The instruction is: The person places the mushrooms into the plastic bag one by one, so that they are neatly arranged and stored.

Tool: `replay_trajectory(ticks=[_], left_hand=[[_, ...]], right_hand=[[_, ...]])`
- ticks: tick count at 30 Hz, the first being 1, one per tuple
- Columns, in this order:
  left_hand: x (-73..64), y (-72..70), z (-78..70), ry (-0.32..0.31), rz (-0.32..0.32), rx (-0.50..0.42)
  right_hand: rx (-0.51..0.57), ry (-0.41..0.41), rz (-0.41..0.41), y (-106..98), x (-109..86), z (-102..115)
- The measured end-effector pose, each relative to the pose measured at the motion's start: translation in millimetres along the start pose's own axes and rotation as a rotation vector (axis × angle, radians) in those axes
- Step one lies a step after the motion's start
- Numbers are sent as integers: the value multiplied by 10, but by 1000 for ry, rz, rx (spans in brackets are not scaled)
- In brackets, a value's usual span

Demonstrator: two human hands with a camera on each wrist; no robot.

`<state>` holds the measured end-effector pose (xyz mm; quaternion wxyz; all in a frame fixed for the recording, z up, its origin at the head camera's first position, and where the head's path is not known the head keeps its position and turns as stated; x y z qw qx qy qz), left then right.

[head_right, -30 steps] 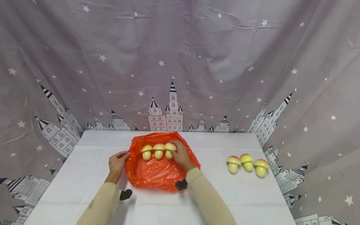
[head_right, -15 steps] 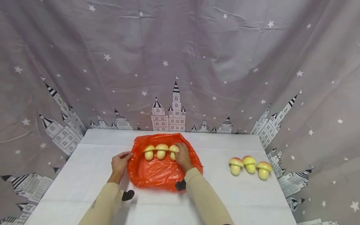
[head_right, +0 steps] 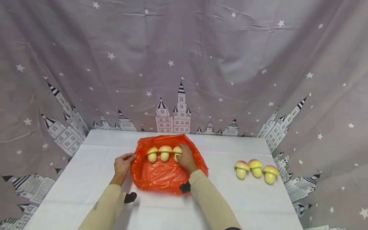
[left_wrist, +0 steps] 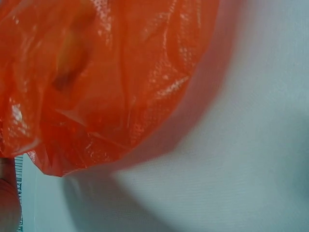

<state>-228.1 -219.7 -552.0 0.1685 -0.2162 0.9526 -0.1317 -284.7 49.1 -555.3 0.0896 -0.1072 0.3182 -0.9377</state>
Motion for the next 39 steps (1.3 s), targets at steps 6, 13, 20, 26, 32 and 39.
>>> replay_trajectory(ticks=[6, 13, 20, 26, 32, 39], left_hand=[[5, 4, -24, -3, -2, 15], [11, -4, -30, -7, 26, 18], [-4, 6, -38, -18, 41, 16], [3, -32, -14, -4, 34, 24], [6, -36, 3, -4, 42, 35], [15, 28, -11, -4, 46, 24]], right_hand=[[-8, -157, 37, -88, -22, 116], [166, -151, 20, -250, -102, 174], [296, -182, -134, -483, -254, 53], [266, -159, -230, -685, -324, -119], [246, -80, -269, -906, -445, -353], [205, -2, -341, -1195, -664, -638]])
Point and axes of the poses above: each hand's wrist, its own x-axis towards the middle knuckle, its own y-axis out of the palm, z = x × y, the point moved 1 cm from there along x, towards the middle knuckle, and after that the axes turned 1 degree about -y, right-handed, at the moved point
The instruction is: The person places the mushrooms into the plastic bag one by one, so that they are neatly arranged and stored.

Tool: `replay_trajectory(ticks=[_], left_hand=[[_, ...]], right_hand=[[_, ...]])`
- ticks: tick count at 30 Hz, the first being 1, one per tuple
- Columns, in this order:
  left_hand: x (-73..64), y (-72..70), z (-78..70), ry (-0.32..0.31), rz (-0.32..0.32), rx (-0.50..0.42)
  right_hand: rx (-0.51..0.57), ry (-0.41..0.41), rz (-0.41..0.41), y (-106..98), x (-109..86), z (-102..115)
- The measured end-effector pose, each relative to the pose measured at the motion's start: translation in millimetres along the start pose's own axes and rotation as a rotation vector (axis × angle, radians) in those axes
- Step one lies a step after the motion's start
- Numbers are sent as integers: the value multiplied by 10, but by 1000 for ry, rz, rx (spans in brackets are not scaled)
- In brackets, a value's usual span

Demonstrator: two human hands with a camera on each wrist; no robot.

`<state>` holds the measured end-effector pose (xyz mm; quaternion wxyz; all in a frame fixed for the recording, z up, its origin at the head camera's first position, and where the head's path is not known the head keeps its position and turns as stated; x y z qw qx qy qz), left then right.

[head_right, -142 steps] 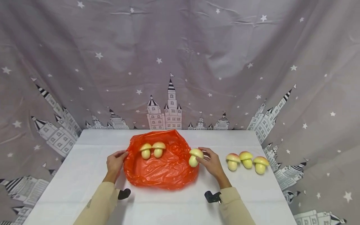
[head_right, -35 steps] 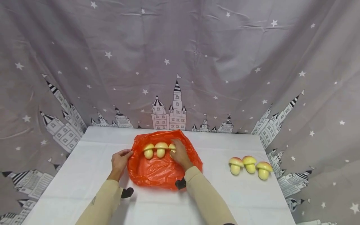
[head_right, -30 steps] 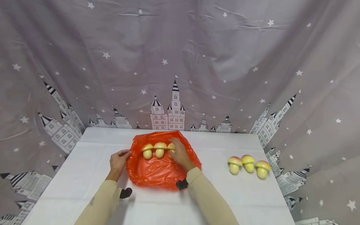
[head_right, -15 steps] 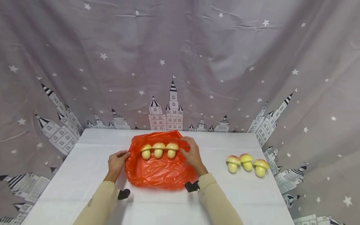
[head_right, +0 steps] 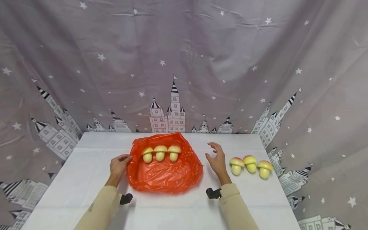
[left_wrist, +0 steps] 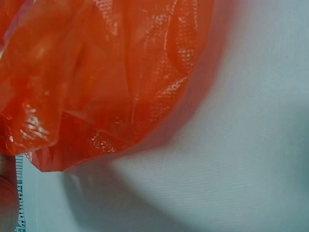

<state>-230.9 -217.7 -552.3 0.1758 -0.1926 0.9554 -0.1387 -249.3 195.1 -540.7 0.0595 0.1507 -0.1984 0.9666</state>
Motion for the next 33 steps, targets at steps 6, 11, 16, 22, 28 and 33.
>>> replay_trajectory(ticks=[6, 11, 16, 22, 28, 33], left_hand=[[-14, 13, -17, 7, -14, -5], [-22, 2, -14, -10, -5, -13], [-25, -10, -10, -16, -3, -10], [-35, -22, -4, -16, -11, -2], [-30, -37, 14, -26, -4, 4], [-31, -40, 24, -22, -8, -1]], right_hand=[[1, 22, -95, -273, -89, -152], [-85, 19, -208, -419, -148, -254], [-84, 90, -246, -526, -205, -336], [-81, 164, -269, -614, -296, -428], [-88, 157, -273, -641, -352, -497], [-115, 167, -271, -649, -362, -520]])
Point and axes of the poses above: each hand's wrist, its own x-axis towards the middle knuckle, its own y-axis out of the palm, z = x × y, the point moved 1 cm from there along x, towards the middle knuckle, and after that the axes turned 1 degree about -y, right-handed, at the moved point
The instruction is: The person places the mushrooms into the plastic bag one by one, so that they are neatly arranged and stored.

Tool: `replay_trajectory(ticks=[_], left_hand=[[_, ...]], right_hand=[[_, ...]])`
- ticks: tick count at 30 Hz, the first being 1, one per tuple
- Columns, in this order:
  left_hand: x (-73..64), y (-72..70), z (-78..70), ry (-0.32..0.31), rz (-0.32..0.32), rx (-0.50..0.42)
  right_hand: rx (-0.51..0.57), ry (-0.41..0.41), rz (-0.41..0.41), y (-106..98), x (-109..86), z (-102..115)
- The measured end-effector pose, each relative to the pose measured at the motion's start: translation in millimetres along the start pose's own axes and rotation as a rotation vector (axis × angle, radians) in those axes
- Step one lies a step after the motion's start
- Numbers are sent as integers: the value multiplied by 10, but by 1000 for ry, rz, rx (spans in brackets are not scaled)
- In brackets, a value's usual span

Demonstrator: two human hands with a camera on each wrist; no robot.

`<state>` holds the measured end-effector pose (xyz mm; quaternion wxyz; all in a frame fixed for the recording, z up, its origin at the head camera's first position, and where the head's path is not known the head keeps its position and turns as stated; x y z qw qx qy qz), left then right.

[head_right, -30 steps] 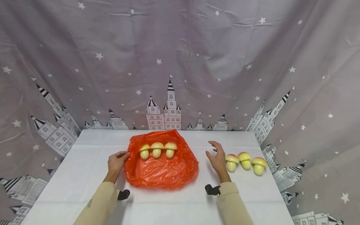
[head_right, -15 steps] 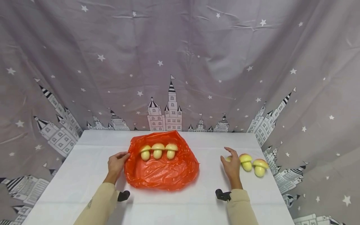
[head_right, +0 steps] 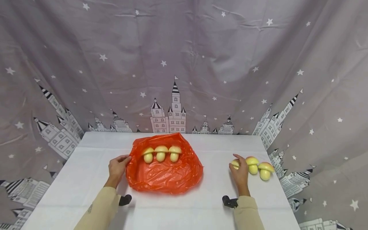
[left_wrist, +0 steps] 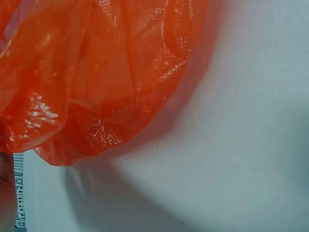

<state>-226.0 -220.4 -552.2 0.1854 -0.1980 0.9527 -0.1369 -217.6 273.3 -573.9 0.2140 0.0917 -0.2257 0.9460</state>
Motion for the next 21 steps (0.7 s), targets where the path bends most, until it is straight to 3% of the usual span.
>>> replay_trajectory(ticks=[14, 21], left_hand=[[-23, -12, -10, 1, -11, 14], [-37, 8, -26, 1, 2, 18]], right_hand=[[-13, 84, 74, -31, -48, -39], [-6, 52, 91, -7, -127, -123]])
Point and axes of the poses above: each hand's wrist, its own x-axis towards the middle knuckle, its own y-axis out of the palm, z = x × y, the point moved 1 cm from there along x, towards the middle knuckle, and after that the axes turned 1 degree about -y, right-handed, at the moved point
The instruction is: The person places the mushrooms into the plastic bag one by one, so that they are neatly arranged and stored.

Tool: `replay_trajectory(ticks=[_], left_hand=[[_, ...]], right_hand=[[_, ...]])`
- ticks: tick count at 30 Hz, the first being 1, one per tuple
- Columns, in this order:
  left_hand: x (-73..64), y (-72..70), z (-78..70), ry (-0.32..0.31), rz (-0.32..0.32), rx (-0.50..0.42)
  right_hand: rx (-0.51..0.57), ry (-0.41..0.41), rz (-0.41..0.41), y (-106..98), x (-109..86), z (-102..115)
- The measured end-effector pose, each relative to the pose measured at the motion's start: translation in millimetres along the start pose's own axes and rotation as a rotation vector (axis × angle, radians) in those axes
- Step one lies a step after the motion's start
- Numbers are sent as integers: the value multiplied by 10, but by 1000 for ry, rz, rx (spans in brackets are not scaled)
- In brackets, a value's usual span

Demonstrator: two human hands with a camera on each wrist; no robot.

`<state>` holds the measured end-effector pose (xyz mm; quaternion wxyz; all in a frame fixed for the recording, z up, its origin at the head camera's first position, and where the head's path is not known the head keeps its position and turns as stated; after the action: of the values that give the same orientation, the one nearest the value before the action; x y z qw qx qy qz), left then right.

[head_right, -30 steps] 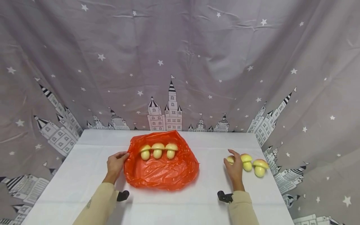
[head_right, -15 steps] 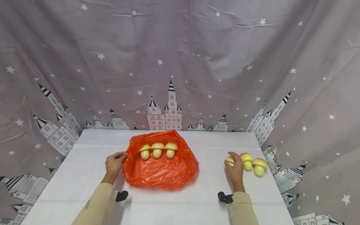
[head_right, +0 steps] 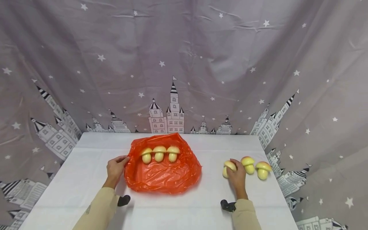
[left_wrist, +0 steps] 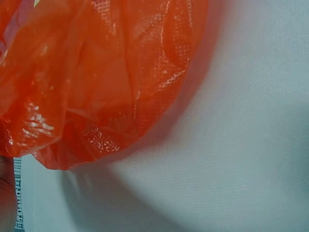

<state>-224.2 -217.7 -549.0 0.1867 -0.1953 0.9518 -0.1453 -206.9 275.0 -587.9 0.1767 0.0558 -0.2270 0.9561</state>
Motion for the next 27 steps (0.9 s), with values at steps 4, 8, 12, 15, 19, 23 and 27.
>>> replay_trajectory(ticks=[4, 8, 12, 15, 19, 23, 27], left_hand=[[5, 1, -5, 11, 1, 14], [16, 2, -9, 30, -7, 21], [16, -8, -8, 33, -9, 23], [8, -20, -8, 28, -10, 21], [6, -29, 6, 15, -18, 12], [0, -21, 17, 8, -15, 17], [-4, -17, 20, 10, -17, 19]], right_hand=[[-2, -7, -21, 20, -25, -21], [-2, 25, -15, 33, -29, -43], [0, 57, -6, 48, -43, -55], [-5, 66, 0, 63, -49, -52], [-10, 73, 23, 90, -52, -23], [-11, 81, 33, 120, -54, 15], [-2, 86, 42, 156, -43, 53]])
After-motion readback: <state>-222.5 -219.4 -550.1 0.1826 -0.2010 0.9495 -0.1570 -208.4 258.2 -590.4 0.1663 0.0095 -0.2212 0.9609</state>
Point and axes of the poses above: each hand's wrist, its own x-axis towards the middle knuckle, its own y-axis out of the palm, z = x × y, the point moved 1 cm from there along x, towards the middle knuckle, and after that the axes turned 1 degree about -y, right-handed, at the moved point
